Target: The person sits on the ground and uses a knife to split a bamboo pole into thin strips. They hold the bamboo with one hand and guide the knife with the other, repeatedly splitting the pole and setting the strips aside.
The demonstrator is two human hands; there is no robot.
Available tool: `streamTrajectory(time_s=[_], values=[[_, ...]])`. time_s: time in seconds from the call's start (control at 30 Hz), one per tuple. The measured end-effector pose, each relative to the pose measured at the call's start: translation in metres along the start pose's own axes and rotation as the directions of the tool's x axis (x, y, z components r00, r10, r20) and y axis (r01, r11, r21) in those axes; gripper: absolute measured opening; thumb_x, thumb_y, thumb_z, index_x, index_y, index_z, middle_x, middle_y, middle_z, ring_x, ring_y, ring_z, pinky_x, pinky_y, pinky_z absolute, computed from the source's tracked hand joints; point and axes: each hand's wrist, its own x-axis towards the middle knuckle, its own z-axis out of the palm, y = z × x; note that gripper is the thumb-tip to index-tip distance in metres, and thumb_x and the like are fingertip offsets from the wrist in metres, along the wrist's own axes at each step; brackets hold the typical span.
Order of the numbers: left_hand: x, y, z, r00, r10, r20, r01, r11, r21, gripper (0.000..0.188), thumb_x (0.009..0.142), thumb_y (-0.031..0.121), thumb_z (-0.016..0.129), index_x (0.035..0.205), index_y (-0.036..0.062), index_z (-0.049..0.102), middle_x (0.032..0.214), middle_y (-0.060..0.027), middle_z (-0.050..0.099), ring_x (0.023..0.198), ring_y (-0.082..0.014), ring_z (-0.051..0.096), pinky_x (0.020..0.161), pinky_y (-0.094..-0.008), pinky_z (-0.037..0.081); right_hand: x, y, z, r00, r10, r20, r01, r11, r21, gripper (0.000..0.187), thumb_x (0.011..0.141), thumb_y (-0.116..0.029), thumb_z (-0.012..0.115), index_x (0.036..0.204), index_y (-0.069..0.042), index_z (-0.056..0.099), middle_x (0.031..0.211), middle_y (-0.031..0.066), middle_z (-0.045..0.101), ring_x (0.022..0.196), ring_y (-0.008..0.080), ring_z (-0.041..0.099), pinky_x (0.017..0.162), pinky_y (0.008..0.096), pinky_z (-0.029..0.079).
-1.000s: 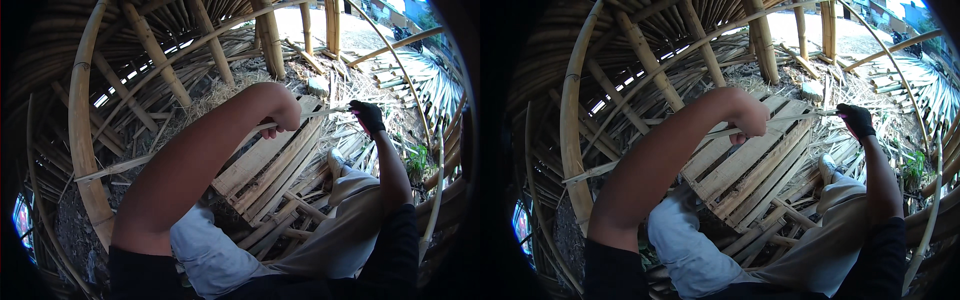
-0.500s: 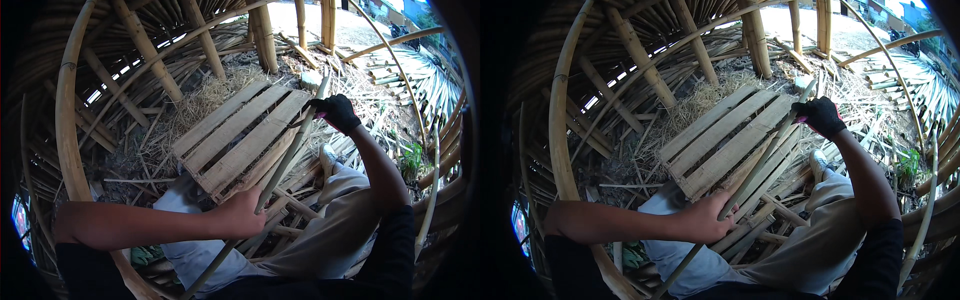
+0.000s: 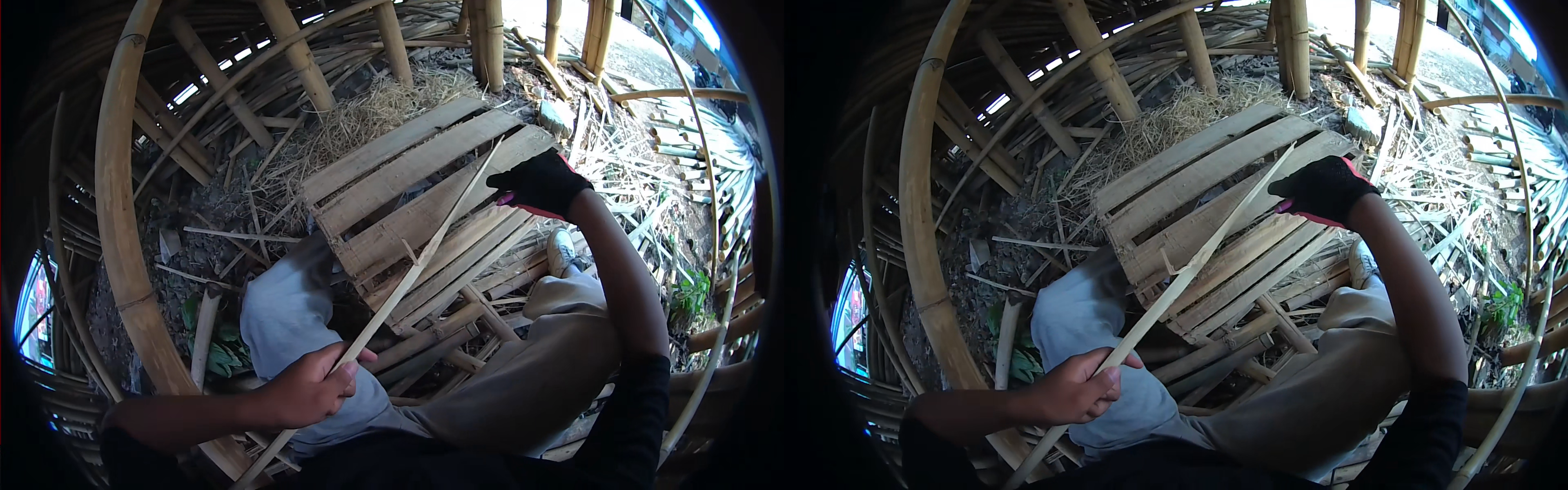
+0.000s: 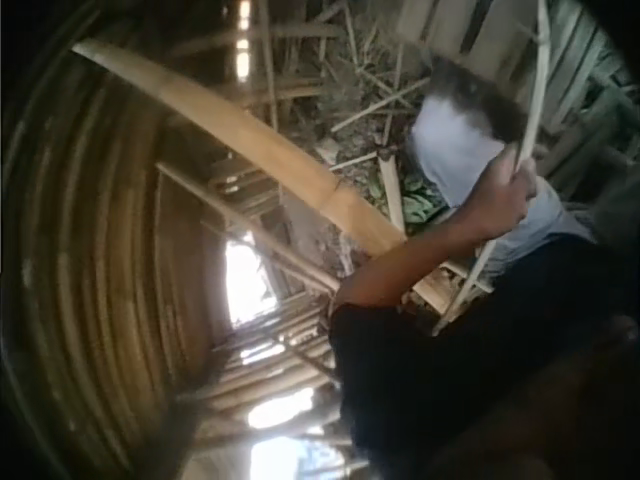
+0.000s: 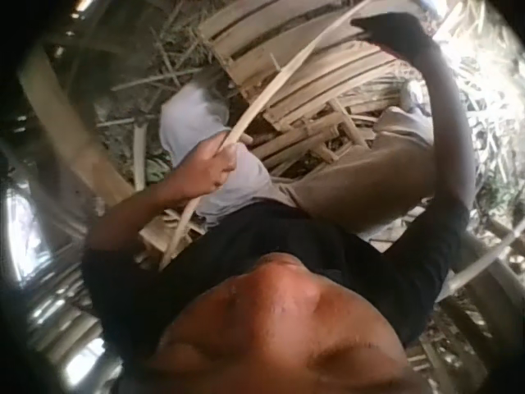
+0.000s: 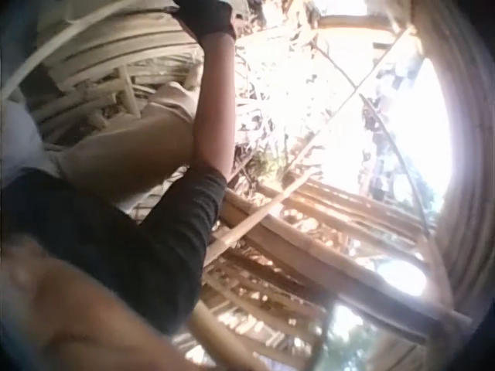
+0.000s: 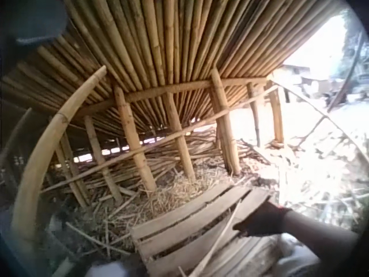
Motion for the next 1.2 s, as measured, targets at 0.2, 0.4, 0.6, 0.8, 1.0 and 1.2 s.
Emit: streamTrajectory(time_s=[0.2,0.4,0.6,0.8,1.0,1.2], values=[[-0.023,-0.037,0.007,0.992,-0.037,-0.123,-0.008,0.939,-0.343,0.034,0.105,0.022,0.037,0.135,0.0051,0.040,0.073,0.0035,0.037,0.055,-0.0030,0.033,0.045,-0.0187,0.027,-0.019,-0.018,-0.033,0.927,0.374,-0.013,-0.367,0.916,0.164,0.045,0.091,-0.055,0.052,0.106,-0.018,0.072,0.099,0.0114,0.071,0.097,0.0306,0.066,0.087,0.0406,0.050],[-0.038,-0.055,-0.004,0.992,-0.023,-0.126,-0.041,0.872,-0.487,0.037,0.106,0.030,0.035,0.132,0.0038,0.040,0.075,0.0038,0.035,0.056,-0.0035,0.030,0.046,-0.0181,0.026,-0.007,-0.123,-0.050,0.989,-0.110,-0.102,0.132,0.961,0.243,0.049,0.090,-0.048,0.058,0.126,-0.015,0.060,0.090,0.0139,0.070,0.086,0.0307,0.068,0.073,0.0396,0.054],[-0.047,-0.019,-0.022,0.996,-0.057,0.071,0.075,0.959,-0.274,0.037,0.107,0.033,0.028,0.119,0.0019,0.042,0.078,0.0019,0.038,0.059,-0.0045,0.035,0.047,-0.0205,0.039,0.004,-0.189,-0.046,0.950,-0.287,-0.122,0.308,0.927,0.213,0.045,0.085,-0.048,0.067,0.119,-0.019,0.067,0.087,0.0104,0.070,0.074,0.0281,0.069,0.066,0.0357,0.054],[-0.010,0.037,-0.049,0.988,-0.131,-0.078,0.150,0.925,0.348,0.031,0.105,0.026,0.030,0.111,-0.0005,0.046,0.082,-0.0059,0.050,0.064,-0.0135,0.055,0.055,-0.0322,0.054,0.053,-0.138,0.013,0.800,-0.413,-0.436,0.537,0.816,0.213,0.030,0.080,-0.036,0.072,0.105,-0.020,0.073,0.087,0.0068,0.071,0.075,0.0267,0.068,0.068,0.0349,0.054],[0.029,0.179,-0.026,0.881,0.468,0.071,0.120,-0.364,0.924,0.022,0.077,0.003,0.061,0.096,-0.0048,0.055,0.087,-0.0204,0.065,0.079,-0.0368,0.068,0.070,-0.0431,0.057,0.056,-0.100,0.004,0.962,-0.130,-0.242,0.187,0.955,0.231,0.022,0.093,-0.033,0.052,0.103,-0.023,0.069,0.093,0.0048,0.070,0.087,0.0268,0.067,0.075,0.0387,0.053],[0.055,0.317,-0.008,0.962,0.012,0.274,-0.273,-0.058,0.960,0.038,0.084,0.021,0.068,0.112,-0.0043,0.062,0.097,-0.0200,0.069,0.087,-0.0285,0.070,0.071,-0.0445,0.057,0.066,-0.068,0.022,0.868,-0.044,-0.494,0.341,0.776,0.530,0.025,0.092,-0.037,0.053,0.108,-0.025,0.068,0.102,0.0042,0.069,0.095,0.0269,0.066,0.080,0.0390,0.052]])
